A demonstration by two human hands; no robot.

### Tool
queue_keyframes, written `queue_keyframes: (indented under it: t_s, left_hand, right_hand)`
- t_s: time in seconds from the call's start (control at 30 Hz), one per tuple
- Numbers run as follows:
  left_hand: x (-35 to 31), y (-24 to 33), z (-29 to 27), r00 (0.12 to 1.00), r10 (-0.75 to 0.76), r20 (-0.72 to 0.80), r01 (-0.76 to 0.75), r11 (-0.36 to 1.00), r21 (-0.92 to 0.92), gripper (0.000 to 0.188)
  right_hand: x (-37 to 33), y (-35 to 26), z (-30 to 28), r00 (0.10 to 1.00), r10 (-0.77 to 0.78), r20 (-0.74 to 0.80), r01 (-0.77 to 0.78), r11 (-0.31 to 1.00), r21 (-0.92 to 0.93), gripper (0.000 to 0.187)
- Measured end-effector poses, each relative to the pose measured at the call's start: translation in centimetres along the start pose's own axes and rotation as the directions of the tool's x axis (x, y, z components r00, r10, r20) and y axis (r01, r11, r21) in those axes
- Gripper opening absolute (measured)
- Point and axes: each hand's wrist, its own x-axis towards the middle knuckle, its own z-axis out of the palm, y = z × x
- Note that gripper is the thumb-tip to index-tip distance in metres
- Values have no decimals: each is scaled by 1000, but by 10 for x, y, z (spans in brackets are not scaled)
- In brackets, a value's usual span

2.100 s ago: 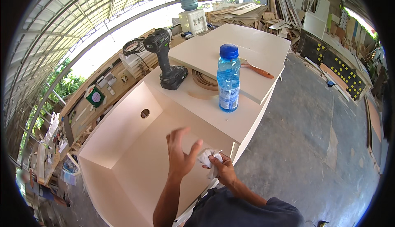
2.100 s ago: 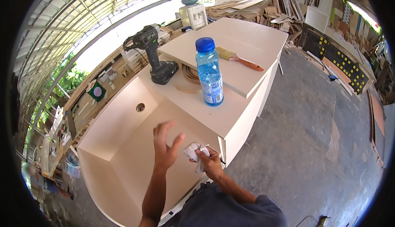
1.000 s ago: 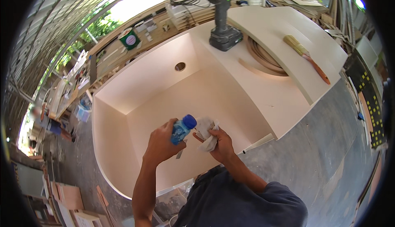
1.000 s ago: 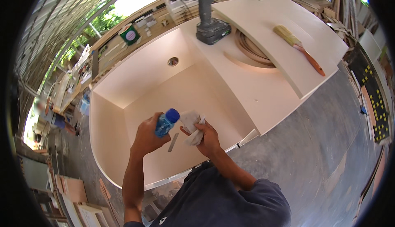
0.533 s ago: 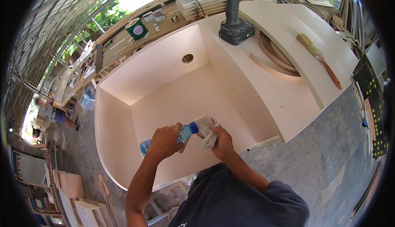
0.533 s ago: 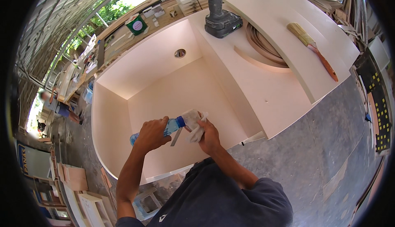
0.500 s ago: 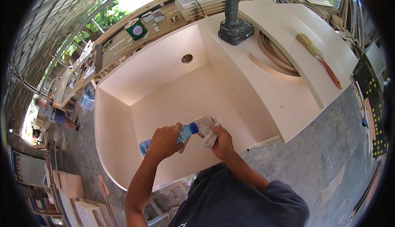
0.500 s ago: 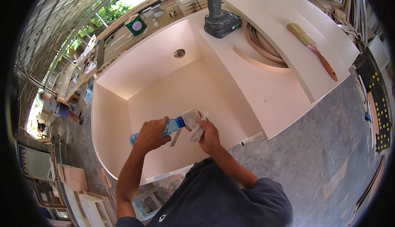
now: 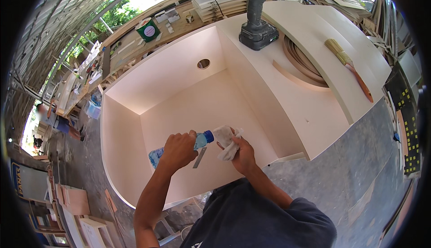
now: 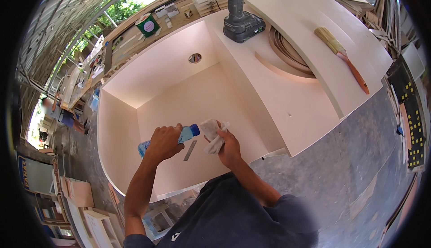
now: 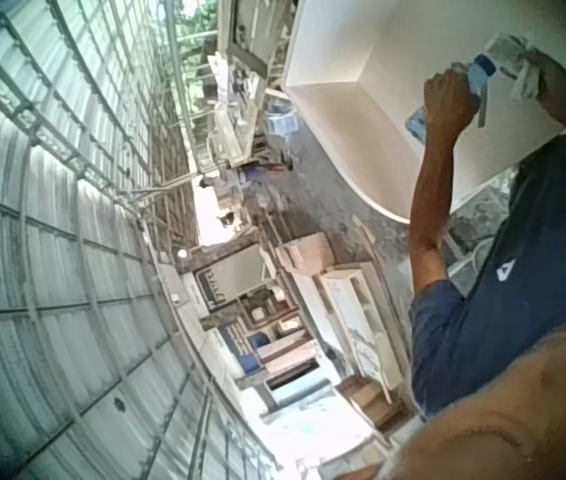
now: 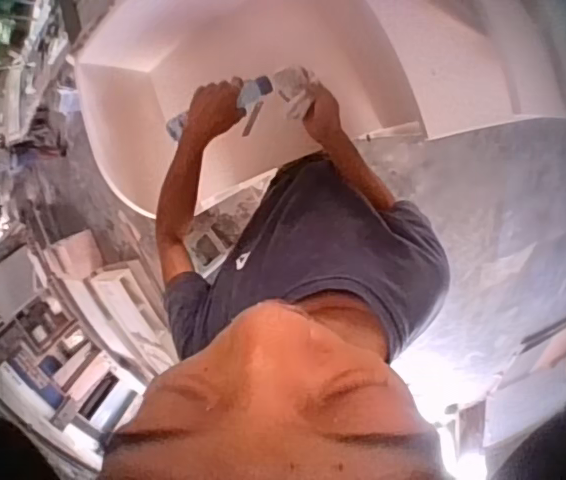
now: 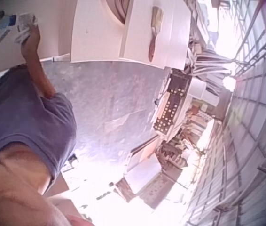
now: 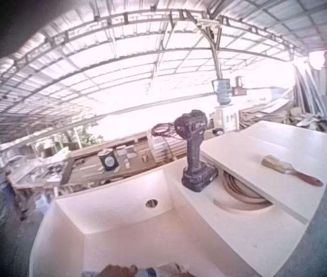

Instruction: The person wipes the internal surfaces and edges of a wooden cabinet using a cloth dampened with liquid from a bottle.

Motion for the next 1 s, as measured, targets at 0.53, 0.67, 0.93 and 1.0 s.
queue_keyframes:
  t_s: [0.53,0.67,0.93,1.0]
  left_hand:
    - [7,16,15,998,69,7,-68,997,-22,46]
    - [6,36,18,989,106,104,-96,991,-98,46]
    - [42,22,46,981,168,-97,-190,930,-315,56]
    - [53,27,49,978,131,-162,-191,871,-452,59]
  right_hand:
    - [1,-5,-8,998,8,-70,-10,999,-32,49]
    - [4,-6,-15,1000,18,-22,-19,1000,-19,48]
    - [9,-21,-22,990,-133,-38,136,989,60,41]
    - [5,-40,-9,985,-174,18,173,983,64,43]
